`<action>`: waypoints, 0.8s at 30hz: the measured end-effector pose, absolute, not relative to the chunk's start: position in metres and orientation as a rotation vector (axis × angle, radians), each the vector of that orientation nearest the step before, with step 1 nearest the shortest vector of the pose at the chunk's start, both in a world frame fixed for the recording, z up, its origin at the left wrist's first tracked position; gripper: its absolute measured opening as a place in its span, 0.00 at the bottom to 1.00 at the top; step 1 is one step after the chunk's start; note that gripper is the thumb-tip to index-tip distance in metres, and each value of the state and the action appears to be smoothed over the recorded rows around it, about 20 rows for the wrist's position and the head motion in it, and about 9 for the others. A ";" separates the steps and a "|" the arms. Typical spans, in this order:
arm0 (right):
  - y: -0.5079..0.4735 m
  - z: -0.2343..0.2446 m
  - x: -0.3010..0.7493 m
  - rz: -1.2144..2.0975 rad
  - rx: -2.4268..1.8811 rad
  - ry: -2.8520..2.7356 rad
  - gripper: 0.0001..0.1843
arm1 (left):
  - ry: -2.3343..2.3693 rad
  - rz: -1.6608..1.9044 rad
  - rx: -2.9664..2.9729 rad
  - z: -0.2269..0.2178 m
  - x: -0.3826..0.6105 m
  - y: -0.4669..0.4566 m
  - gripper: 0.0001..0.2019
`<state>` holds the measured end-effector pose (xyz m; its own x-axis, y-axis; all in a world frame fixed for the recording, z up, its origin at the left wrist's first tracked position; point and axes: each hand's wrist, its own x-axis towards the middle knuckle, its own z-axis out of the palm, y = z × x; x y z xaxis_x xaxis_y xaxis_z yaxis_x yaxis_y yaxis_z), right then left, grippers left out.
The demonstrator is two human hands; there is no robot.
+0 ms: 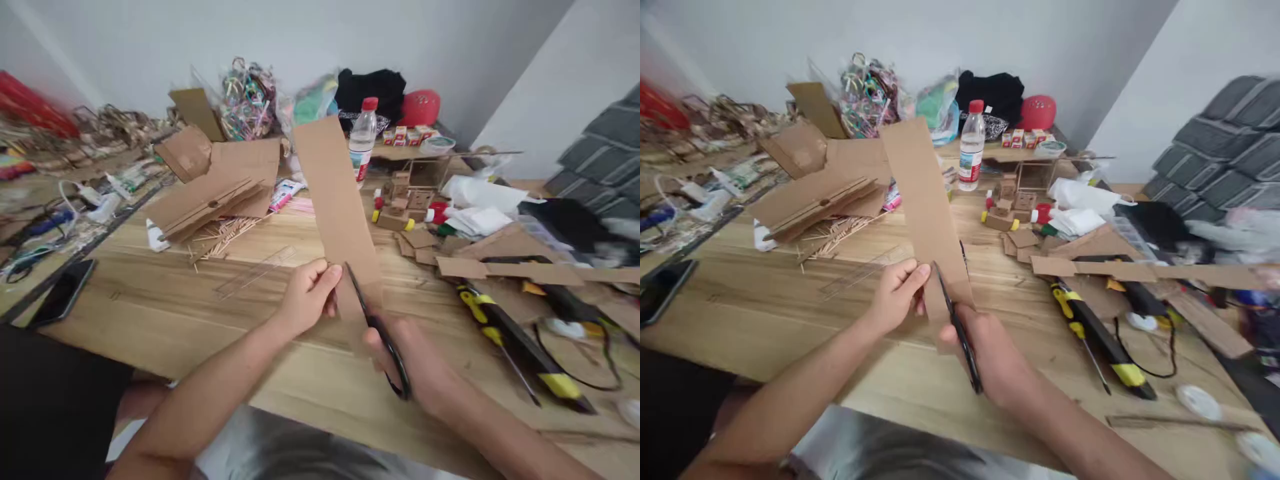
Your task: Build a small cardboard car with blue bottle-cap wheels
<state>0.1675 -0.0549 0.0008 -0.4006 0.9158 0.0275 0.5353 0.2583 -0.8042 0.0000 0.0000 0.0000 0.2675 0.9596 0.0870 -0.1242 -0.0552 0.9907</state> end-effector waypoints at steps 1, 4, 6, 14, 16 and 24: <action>-0.054 0.000 0.168 1.012 -1.309 -2.031 0.35 | 0.887 1.109 1.301 0.000 0.000 -0.001 0.33; -0.053 -0.002 0.170 1.029 -1.315 -2.021 0.31 | 0.891 1.112 1.321 0.000 0.000 -0.002 0.32; -0.053 -0.002 0.170 1.036 -1.330 -2.020 0.29 | 0.901 1.115 1.330 0.000 -0.001 -0.003 0.32; -0.057 -0.003 0.168 1.087 -1.422 -1.974 0.22 | 0.914 1.122 1.344 -0.001 -0.002 -0.004 0.30; -0.056 -0.003 0.167 1.090 -1.417 -1.960 0.22 | 0.910 1.122 1.339 -0.001 -0.002 -0.004 0.30; -0.055 0.000 0.168 1.095 -1.362 -1.963 0.28 | 0.901 1.104 1.335 0.002 -0.003 -0.004 0.29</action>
